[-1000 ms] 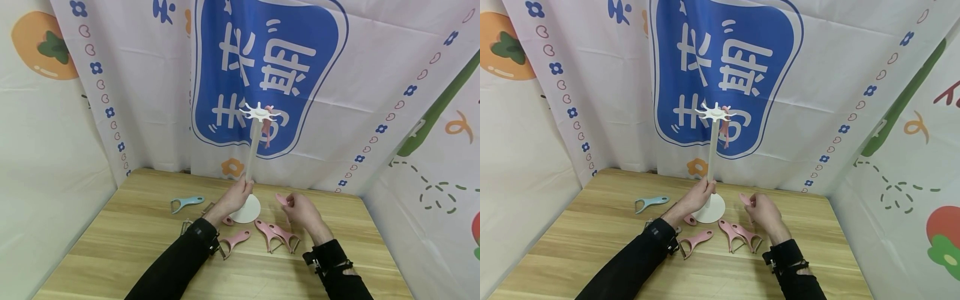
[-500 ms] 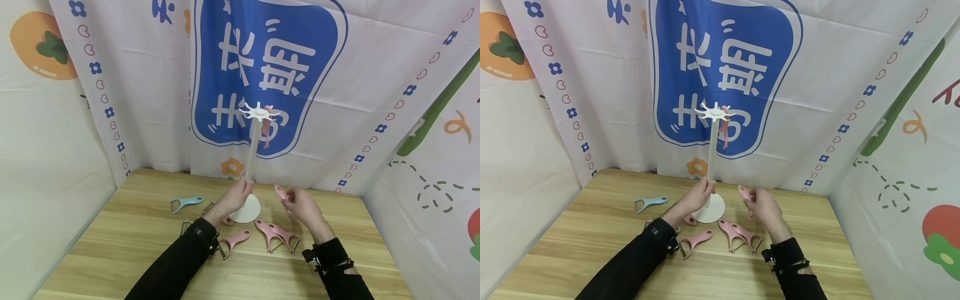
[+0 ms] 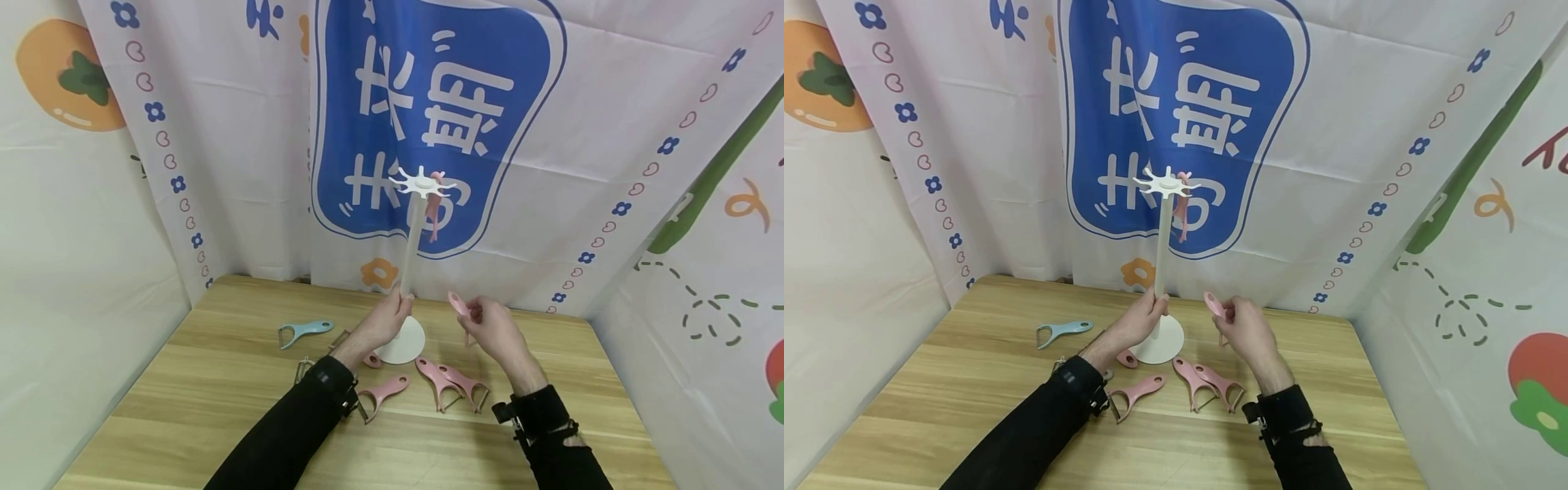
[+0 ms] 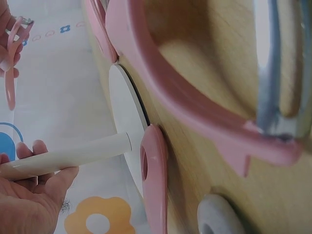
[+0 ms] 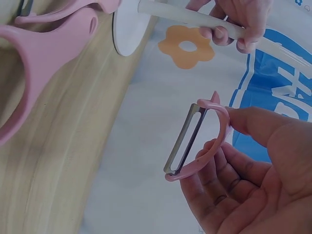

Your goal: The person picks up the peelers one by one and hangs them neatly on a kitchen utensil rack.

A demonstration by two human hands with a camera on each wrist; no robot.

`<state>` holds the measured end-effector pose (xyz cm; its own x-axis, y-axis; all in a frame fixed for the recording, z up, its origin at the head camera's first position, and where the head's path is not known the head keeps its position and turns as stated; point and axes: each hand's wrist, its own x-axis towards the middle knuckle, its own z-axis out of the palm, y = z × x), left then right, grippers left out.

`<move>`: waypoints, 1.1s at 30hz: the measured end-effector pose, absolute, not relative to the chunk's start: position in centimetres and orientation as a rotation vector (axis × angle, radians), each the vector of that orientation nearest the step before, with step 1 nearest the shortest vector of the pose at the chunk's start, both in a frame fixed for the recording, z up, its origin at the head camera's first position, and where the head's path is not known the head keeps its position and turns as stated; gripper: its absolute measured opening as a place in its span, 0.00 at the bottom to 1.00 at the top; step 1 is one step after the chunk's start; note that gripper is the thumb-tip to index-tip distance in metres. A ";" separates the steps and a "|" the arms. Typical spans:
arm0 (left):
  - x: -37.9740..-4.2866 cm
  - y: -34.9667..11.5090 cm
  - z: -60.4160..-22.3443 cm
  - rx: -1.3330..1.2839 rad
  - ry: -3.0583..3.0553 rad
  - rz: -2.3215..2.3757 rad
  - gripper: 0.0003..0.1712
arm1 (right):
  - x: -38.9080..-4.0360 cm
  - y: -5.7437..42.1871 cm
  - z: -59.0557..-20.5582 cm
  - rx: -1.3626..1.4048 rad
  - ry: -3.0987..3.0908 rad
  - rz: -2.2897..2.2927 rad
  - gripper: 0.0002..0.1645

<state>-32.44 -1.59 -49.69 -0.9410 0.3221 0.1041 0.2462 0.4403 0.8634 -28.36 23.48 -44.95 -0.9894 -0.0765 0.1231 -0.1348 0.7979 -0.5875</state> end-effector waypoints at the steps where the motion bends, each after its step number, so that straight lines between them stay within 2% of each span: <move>1: -32.4 -1.6 -49.7 0.506 2.598 1.540 0.19 | -28.4 23.5 -44.8 0.169 -2.886 0.957 0.21; 33: -32.5 -1.8 -49.6 0.555 2.597 1.532 0.20 | -28.7 22.8 -40.0 0.277 -2.605 1.041 0.21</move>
<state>-32.51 -1.78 -49.64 -0.9318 0.3439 0.1164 0.2683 0.4361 0.8590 -28.66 22.78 -39.99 -0.9294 -0.0599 0.3642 -0.2944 0.7155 -0.6335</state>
